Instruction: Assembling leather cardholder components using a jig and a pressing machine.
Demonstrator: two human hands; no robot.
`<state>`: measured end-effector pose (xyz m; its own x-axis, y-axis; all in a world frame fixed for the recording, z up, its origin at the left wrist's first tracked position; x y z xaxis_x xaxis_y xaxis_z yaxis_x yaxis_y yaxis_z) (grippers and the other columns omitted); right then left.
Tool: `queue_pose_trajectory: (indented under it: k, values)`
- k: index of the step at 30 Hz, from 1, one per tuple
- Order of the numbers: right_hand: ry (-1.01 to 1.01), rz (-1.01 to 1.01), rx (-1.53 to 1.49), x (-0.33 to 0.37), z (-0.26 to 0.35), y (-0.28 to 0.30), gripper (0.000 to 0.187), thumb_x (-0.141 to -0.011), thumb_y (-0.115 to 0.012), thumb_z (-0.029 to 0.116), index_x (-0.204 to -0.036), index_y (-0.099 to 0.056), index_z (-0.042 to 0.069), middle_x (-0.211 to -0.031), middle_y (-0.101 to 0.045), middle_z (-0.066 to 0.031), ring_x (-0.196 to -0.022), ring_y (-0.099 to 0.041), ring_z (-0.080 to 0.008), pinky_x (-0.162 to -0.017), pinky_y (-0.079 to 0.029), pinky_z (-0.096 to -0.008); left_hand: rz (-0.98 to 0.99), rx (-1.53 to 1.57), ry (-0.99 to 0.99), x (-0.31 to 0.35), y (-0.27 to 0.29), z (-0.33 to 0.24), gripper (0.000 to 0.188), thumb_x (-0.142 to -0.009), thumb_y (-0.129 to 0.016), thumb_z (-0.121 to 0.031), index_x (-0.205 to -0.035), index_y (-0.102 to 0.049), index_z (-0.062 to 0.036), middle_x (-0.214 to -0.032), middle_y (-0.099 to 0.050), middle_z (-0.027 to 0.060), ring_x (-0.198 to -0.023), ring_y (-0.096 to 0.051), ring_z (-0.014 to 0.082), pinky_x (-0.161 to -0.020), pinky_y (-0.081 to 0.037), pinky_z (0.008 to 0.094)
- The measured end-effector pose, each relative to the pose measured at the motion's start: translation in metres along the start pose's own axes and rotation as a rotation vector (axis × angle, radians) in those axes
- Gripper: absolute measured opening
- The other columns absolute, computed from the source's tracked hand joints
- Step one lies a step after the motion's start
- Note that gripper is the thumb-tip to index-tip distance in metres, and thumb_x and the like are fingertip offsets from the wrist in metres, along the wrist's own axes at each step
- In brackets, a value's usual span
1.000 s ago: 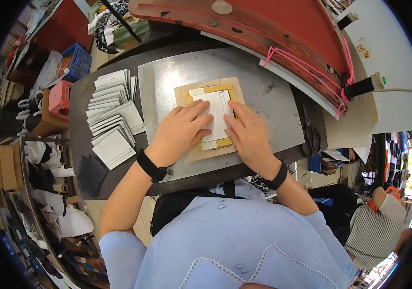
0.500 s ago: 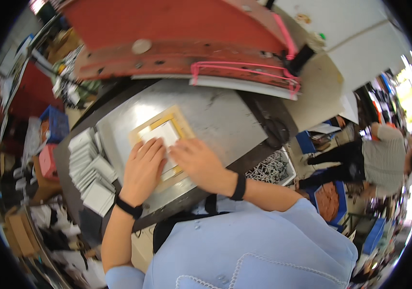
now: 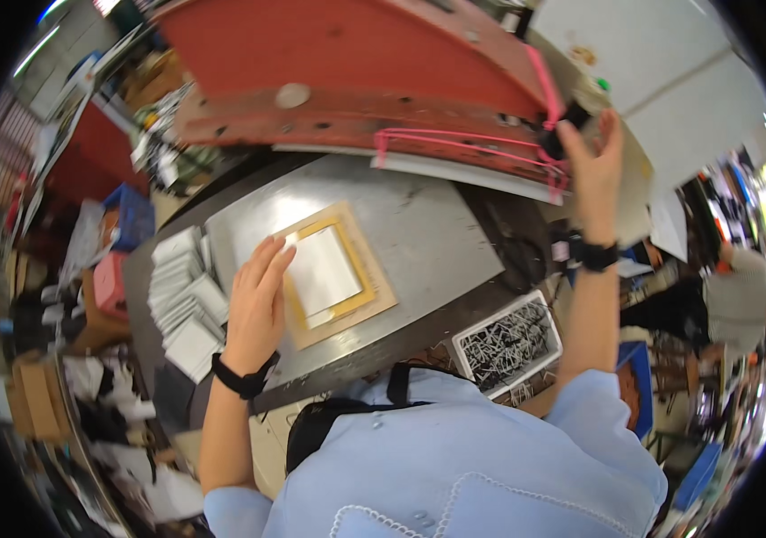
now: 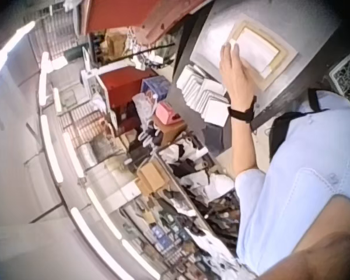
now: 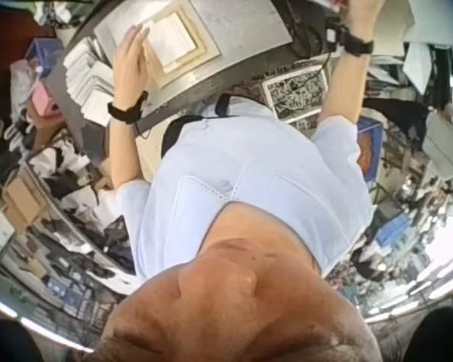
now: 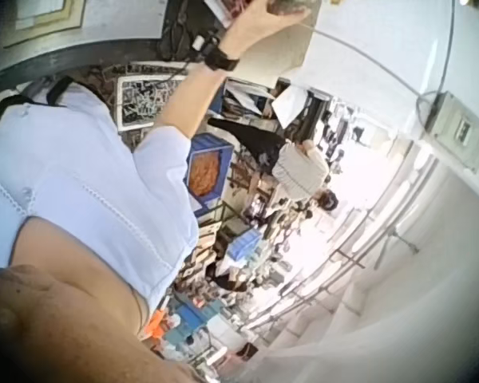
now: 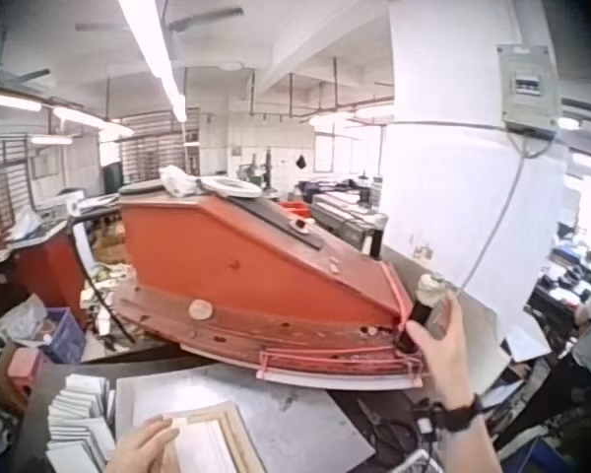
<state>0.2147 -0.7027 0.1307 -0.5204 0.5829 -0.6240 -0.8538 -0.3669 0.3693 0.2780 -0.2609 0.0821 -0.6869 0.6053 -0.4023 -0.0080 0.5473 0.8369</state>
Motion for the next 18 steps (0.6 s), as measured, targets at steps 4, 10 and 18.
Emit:
queue_pose_trajectory:
  k: [4, 10, 18]
  values:
    - [-0.313, 0.263, -0.566, -0.032, -0.029, -0.027, 0.044, -0.082, -0.080, 0.022, -0.114, -0.060, -0.001, -0.106, -0.066, -0.0099, -0.096, -0.062, -0.0147, -0.085, -0.048, -0.0267, -0.003, 0.215, 0.227, 0.035, 0.022, -0.004, 0.030, -0.092, -0.051, 0.006, -0.118, -0.063, -0.0002, -0.136, -0.055, 0.0169, -0.116, -0.059, 0.0309, -0.093, -0.047, 0.0337]
    - [-0.232, 0.118, -0.516, -0.034, -0.044, -0.037, 0.031, -0.082, -0.076, 0.012, -0.106, -0.060, 0.001, -0.096, -0.064, -0.0049, -0.089, -0.062, -0.0148, -0.084, -0.048, -0.0284, 0.214, 0.464, 0.256, 0.080, 0.029, -0.032, 0.024, -0.091, -0.058, 0.003, -0.113, -0.067, -0.0024, -0.107, -0.070, 0.0133, -0.091, -0.069, 0.0246, -0.080, -0.053, 0.0288]
    - [-0.229, 0.176, -0.433, 0.034, 0.009, -0.015, 0.037, -0.083, -0.064, 0.002, -0.118, -0.051, 0.001, -0.103, -0.061, -0.0069, -0.100, -0.060, -0.0178, -0.095, -0.046, -0.0318, 0.354, 0.714, 0.191, 0.060, 0.022, -0.069, 0.023, -0.093, -0.061, -0.001, -0.115, -0.067, -0.0026, -0.106, -0.071, 0.0105, -0.094, -0.069, 0.0183, -0.082, -0.054, 0.0279]
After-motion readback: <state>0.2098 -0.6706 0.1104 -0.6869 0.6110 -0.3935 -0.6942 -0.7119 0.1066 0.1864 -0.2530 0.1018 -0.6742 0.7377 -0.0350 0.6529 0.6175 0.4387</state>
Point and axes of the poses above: each hand's wrist, its own x-axis away from the middle knuckle, its own y-axis out of the back of the hand, z = x × y, the point moved 5 cm from there along -x, towards the middle knuckle
